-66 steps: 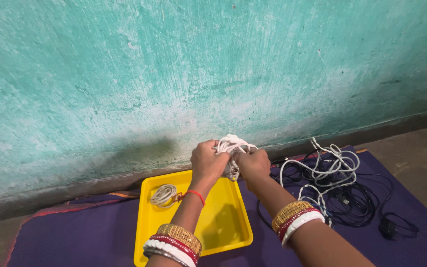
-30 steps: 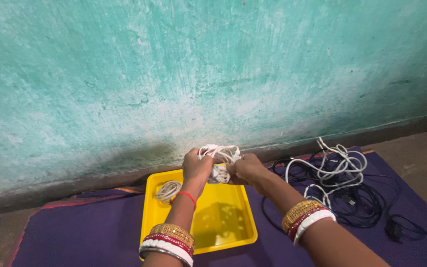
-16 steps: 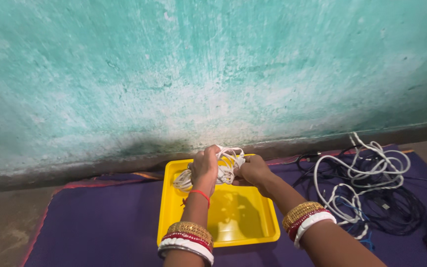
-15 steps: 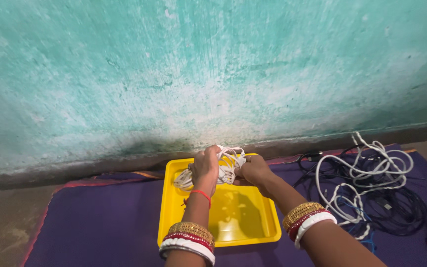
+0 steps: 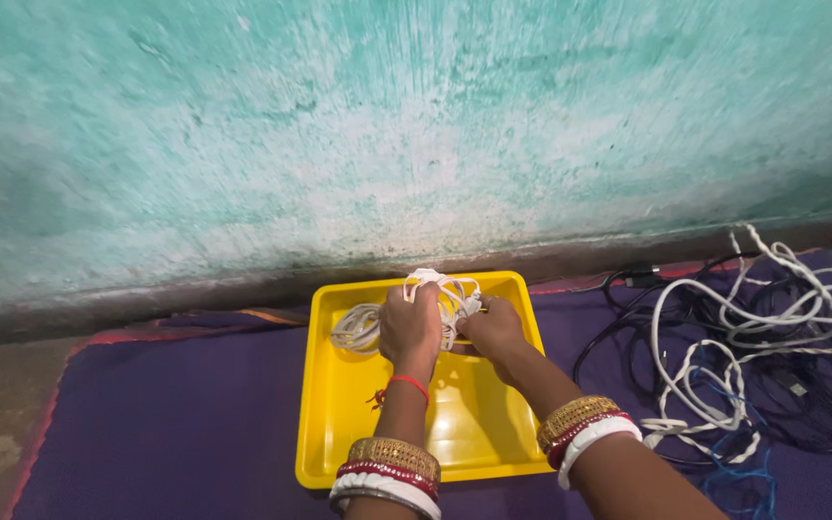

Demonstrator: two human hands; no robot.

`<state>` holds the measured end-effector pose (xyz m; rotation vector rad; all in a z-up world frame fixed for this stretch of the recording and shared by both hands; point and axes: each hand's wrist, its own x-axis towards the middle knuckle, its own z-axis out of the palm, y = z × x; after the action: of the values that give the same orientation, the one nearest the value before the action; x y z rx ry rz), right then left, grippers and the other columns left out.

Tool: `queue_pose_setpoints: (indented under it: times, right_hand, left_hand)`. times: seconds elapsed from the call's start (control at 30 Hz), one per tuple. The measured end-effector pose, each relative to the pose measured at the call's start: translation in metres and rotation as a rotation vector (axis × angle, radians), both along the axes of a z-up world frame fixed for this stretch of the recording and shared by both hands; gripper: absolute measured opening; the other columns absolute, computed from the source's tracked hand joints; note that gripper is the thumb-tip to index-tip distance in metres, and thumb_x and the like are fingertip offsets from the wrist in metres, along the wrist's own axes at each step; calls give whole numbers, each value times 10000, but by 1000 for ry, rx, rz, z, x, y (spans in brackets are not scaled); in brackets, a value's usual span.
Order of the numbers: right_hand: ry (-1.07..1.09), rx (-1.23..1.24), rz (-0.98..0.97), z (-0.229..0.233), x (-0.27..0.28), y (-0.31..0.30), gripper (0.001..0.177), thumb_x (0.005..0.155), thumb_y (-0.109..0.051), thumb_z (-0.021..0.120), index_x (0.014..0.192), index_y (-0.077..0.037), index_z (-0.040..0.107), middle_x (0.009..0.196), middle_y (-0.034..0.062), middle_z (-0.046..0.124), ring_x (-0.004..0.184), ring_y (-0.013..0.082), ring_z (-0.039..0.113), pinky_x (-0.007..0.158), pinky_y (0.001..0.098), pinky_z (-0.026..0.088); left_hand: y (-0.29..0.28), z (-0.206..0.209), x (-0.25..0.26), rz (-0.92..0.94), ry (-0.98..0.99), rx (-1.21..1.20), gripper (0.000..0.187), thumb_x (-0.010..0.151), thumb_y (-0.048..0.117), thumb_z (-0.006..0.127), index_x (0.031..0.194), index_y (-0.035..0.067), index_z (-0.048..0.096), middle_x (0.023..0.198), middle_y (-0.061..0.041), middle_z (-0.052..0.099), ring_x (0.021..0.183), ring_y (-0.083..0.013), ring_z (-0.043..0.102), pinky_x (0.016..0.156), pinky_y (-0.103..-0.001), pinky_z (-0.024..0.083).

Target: The person coils several white power cables and places them into a yellow tray.

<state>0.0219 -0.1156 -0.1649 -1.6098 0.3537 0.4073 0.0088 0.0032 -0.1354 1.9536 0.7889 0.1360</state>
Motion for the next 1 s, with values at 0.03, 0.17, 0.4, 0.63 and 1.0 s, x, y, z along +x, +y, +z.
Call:
queue_pose_setpoints:
  times: [0.03,0.17,0.4,0.63,1.0]
  right_hand:
    - [-3,-11,-14,-5,1,2,413,896,50,602,1307,4,606,1071,125,716,875,244,742,724,382,663]
    - [20,-33,-79,-20,1,6,464,883,53,608,1341,-16,581,1055,116,714,864,245,743,700,382,659]
    - [20,-88,-158,-46,7,-7,516,863,49,634,1370,1,549,1000,136,712,798,244,739,659,375,652]
    - [56,-160,-148,-59,11,-12,560,828,70,600,1382,9,540,1010,169,744,733,240,738,638,365,630]
    - [-15,-449,-26,-53,11,-18,628,851,-117,614,1464,-59,489,1405,184,603,1289,289,610,1036,374,495]
  left_hand:
    - [1,-6,-1,0,10,-3,628,770,513,620,1224,83,678,1272,-249,635,1198,-433,598,995,-528,459]
    - [3,-26,4,-21,52,16,655,766,543,644,1265,118,661,1351,-288,535,1259,-453,521,1031,-515,436]
    - [15,-68,10,-59,-44,-122,723,768,450,729,1320,12,564,1369,-319,512,1304,-446,478,1109,-478,378]
    - [10,-64,4,-134,31,-281,760,752,395,736,1372,17,512,1391,-287,498,1277,-397,537,1068,-447,429]
    - [0,-55,7,-216,-35,-178,687,732,363,763,1310,35,592,1350,-272,529,1288,-383,524,1077,-430,431]
